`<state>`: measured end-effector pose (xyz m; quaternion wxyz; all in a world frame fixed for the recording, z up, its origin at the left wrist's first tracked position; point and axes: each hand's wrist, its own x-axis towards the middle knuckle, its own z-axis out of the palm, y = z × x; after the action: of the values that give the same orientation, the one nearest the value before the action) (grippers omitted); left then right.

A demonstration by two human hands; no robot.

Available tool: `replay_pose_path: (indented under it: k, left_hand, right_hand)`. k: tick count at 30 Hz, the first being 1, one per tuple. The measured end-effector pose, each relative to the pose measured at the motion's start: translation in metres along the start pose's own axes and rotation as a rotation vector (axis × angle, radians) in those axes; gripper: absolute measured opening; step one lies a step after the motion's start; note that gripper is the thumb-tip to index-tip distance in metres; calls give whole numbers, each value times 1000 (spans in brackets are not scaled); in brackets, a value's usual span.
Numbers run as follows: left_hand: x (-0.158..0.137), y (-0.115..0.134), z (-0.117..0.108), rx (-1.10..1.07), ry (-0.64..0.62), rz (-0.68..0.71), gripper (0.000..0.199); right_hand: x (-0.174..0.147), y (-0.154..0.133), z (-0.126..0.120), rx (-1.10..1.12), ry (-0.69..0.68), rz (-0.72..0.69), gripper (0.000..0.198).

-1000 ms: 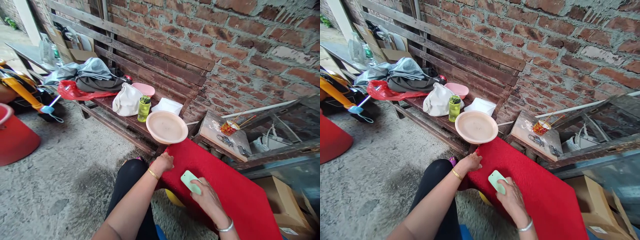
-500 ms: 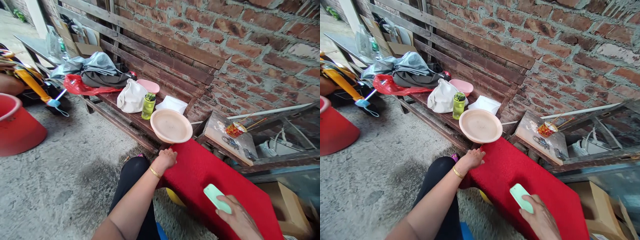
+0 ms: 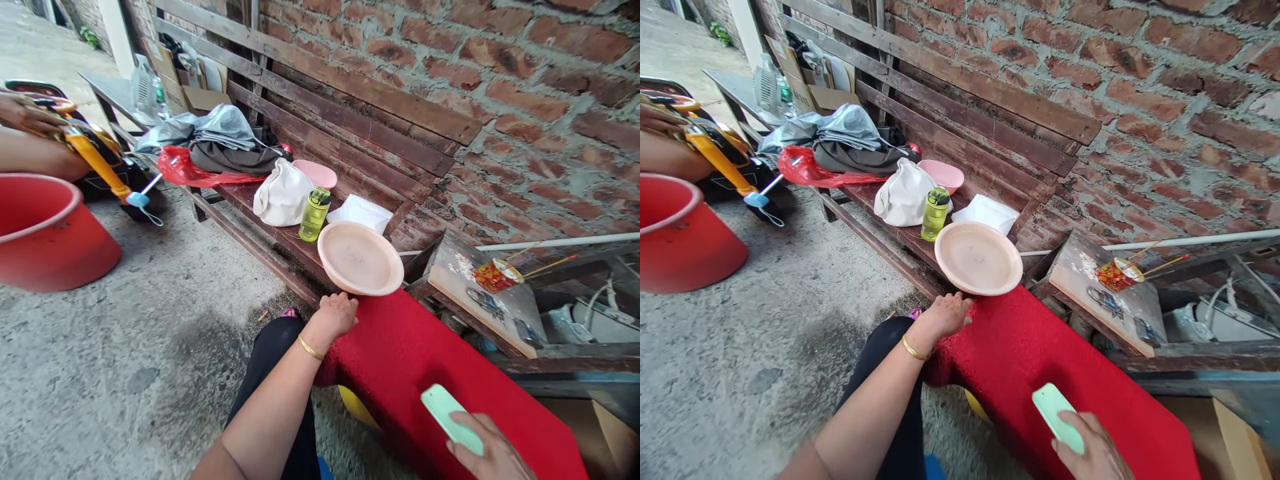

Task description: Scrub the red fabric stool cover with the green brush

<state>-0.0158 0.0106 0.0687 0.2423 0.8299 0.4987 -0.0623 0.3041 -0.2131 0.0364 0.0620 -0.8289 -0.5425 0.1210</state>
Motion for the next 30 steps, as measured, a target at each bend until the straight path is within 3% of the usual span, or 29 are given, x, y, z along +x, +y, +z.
replay_pose_path:
  k: [5, 8, 10, 15, 17, 20, 23, 25, 27, 30]
  left_hand:
    - [3, 0, 4, 3, -9, 33, 42]
    - [8, -1, 6, 6, 9, 17, 42]
    - [10, -1, 8, 1, 14, 34, 43]
    - [12, -2, 9, -28, 2, 42, 43]
    - [11, -2, 8, -30, 16, 36, 42]
    - [8, -2, 7, -33, 19, 34, 43]
    - [6, -2, 5, -38, 11, 33, 44]
    - [7, -3, 5, -30, 9, 26, 45]
    - [9, -4, 7, -22, 5, 16, 44]
    - [14, -6, 12, -28, 11, 19, 44]
  right_hand:
    - [54, -105, 27, 148, -105, -180, 45]
    - [79, -140, 41, 108, -126, -274, 42]
    - [87, -135, 43, 49, -143, -258, 42]
    - [78, -64, 26, -13, -108, -47, 46]
    - [69, -53, 18, -14, -55, -5, 48]
    - [60, -82, 19, 68, -63, -86, 50]
    - [58, -137, 32, 143, -165, -239, 44]
    - [59, -158, 39, 132, -231, -298, 44]
    - [60, -154, 39, 84, -289, -303, 45]
    - [57, -114, 26, -13, -349, -217, 45]
